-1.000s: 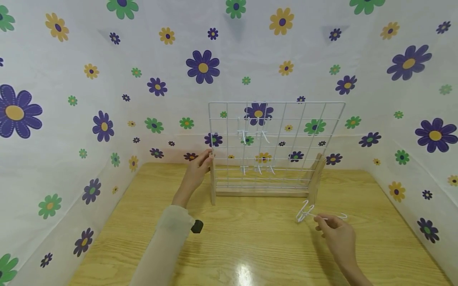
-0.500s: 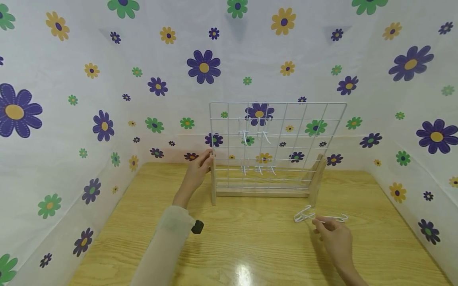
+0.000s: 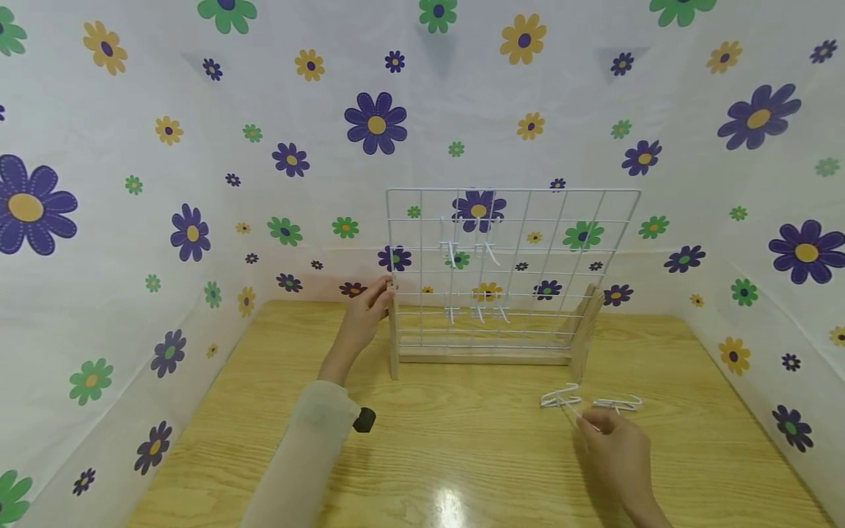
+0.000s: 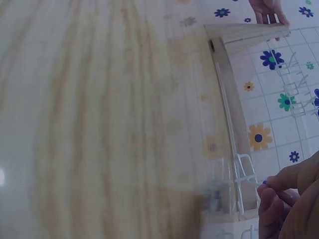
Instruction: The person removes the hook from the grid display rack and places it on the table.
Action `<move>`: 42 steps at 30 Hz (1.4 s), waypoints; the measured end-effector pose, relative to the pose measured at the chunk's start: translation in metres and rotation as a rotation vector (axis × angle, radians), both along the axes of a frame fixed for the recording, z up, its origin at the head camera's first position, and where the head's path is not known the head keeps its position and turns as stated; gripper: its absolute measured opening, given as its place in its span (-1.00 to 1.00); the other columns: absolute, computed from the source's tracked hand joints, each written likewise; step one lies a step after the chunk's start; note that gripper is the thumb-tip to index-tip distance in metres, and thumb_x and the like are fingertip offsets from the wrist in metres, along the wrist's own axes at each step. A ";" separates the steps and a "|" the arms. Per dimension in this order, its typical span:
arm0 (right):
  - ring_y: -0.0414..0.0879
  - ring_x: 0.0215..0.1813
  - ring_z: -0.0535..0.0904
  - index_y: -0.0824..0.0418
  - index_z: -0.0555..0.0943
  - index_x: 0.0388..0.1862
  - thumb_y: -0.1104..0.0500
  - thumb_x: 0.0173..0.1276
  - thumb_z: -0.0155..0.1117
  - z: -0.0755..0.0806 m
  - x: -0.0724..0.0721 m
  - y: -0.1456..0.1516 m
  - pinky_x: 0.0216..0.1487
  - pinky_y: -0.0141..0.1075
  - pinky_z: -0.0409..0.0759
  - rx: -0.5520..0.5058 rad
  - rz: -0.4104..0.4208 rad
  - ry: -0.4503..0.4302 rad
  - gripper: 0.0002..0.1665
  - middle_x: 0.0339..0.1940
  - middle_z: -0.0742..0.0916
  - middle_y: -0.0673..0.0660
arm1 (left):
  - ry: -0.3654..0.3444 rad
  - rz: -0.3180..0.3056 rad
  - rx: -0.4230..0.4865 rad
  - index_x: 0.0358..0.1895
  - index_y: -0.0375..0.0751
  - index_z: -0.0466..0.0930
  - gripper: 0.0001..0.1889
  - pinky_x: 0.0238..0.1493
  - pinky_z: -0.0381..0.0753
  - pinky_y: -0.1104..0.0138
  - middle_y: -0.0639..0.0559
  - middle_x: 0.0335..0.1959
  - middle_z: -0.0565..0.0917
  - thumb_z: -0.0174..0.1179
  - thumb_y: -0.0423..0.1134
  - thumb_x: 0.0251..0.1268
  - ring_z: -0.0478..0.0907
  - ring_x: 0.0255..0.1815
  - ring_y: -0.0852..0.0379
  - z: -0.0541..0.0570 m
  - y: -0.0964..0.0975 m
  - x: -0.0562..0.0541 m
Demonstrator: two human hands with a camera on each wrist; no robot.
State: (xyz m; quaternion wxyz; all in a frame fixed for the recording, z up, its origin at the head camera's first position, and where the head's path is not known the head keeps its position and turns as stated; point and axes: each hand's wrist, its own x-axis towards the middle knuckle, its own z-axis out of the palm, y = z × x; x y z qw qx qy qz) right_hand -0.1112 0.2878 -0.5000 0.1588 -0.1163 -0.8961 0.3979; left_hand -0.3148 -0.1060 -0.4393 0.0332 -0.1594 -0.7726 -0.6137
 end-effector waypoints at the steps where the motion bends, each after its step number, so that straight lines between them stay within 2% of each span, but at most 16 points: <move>1: -0.22 -0.57 0.53 0.44 0.74 -0.22 0.35 0.34 0.43 0.000 0.001 0.000 -0.70 -0.43 0.49 0.027 0.013 -0.004 -0.88 -0.40 0.80 0.22 | -0.001 0.002 0.000 0.59 -0.20 0.28 -0.44 0.30 0.61 0.14 -0.26 0.48 0.43 -0.01 -0.04 0.69 0.43 0.44 -0.22 0.000 0.000 0.000; 4: -0.19 -0.57 0.56 0.47 0.71 -0.22 0.34 0.35 0.42 0.000 0.003 0.000 -0.67 -0.42 0.53 0.065 0.052 -0.040 -0.85 -0.41 0.79 0.22 | -0.001 0.005 0.000 0.59 -0.18 0.29 -0.44 0.29 0.62 0.14 -0.25 0.48 0.43 -0.01 -0.04 0.68 0.44 0.44 -0.22 0.000 0.000 0.001; 9: -0.14 -0.55 0.60 0.54 0.68 -0.17 0.32 0.37 0.39 0.001 0.003 -0.001 -0.66 -0.41 0.55 0.054 0.079 -0.113 -0.77 -0.39 0.79 0.27 | 0.011 -0.001 0.004 0.58 -0.17 0.30 -0.43 0.29 0.62 0.15 -0.26 0.47 0.45 0.00 -0.02 0.67 0.45 0.43 -0.22 -0.001 0.000 0.000; 11: -0.14 -0.54 0.59 0.55 0.69 -0.18 0.31 0.35 0.39 0.001 0.004 -0.001 -0.65 -0.41 0.53 0.056 0.080 -0.125 -0.76 -0.40 0.79 0.27 | 0.001 -0.005 0.005 0.58 -0.17 0.29 -0.44 0.31 0.60 0.12 -0.26 0.47 0.44 0.00 -0.03 0.68 0.44 0.44 -0.23 0.002 0.001 0.002; 16: -0.15 -0.56 0.55 0.52 0.72 -0.25 0.30 0.31 0.42 -0.001 0.004 0.000 -0.66 -0.42 0.49 0.072 0.070 -0.126 -0.78 -0.43 0.79 0.24 | -0.004 0.002 0.000 0.59 -0.14 0.30 -0.45 0.31 0.61 0.14 -0.19 0.47 0.46 0.00 -0.04 0.68 0.44 0.44 -0.21 0.003 0.001 0.003; 17: -0.15 -0.57 0.54 0.51 0.72 -0.26 0.30 0.31 0.43 -0.002 0.004 0.000 -0.67 -0.42 0.48 0.075 0.067 -0.127 -0.78 -0.44 0.79 0.23 | 0.008 0.005 -0.003 0.59 -0.13 0.30 -0.44 0.28 0.62 0.17 -0.17 0.47 0.46 0.00 -0.01 0.67 0.45 0.43 -0.20 -0.001 0.001 0.000; 22: -0.15 -0.65 0.47 0.51 0.71 -0.30 0.28 0.33 0.43 -0.002 0.005 0.000 -0.73 -0.43 0.42 0.111 0.082 -0.146 -0.77 -0.47 0.78 0.19 | 0.009 0.007 -0.006 0.59 -0.11 0.31 -0.44 0.29 0.62 0.16 -0.22 0.47 0.45 0.01 0.00 0.67 0.46 0.43 -0.20 -0.001 0.000 0.000; 26: -0.15 -0.60 0.48 0.45 0.73 -0.35 0.23 0.34 0.42 -0.002 0.005 -0.001 -0.68 -0.43 0.43 0.157 0.089 -0.155 -0.76 -0.50 0.77 0.13 | 0.006 0.006 0.000 0.59 -0.08 0.31 -0.44 0.29 0.62 0.15 -0.22 0.48 0.45 0.02 0.00 0.67 0.45 0.43 -0.19 -0.001 -0.001 0.000; 31: -0.15 -0.63 0.41 0.43 0.73 -0.36 0.17 0.37 0.38 -0.001 0.006 -0.001 -0.70 -0.42 0.34 0.187 0.088 -0.187 -0.72 -0.63 0.65 0.00 | 0.008 0.011 -0.009 0.59 -0.07 0.31 -0.44 0.29 0.62 0.15 -0.18 0.47 0.46 0.01 0.02 0.67 0.46 0.43 -0.18 -0.001 0.000 0.001; 42: -0.23 -0.75 0.27 0.44 0.74 -0.36 0.17 0.38 0.38 -0.002 0.003 -0.001 -0.76 -0.52 0.20 0.223 0.105 -0.197 -0.70 -0.81 0.48 -0.05 | 0.030 0.000 0.001 0.58 -0.14 0.32 -0.44 0.28 0.63 0.14 -0.24 0.45 0.47 0.01 0.00 0.67 0.47 0.41 -0.23 0.000 -0.001 0.001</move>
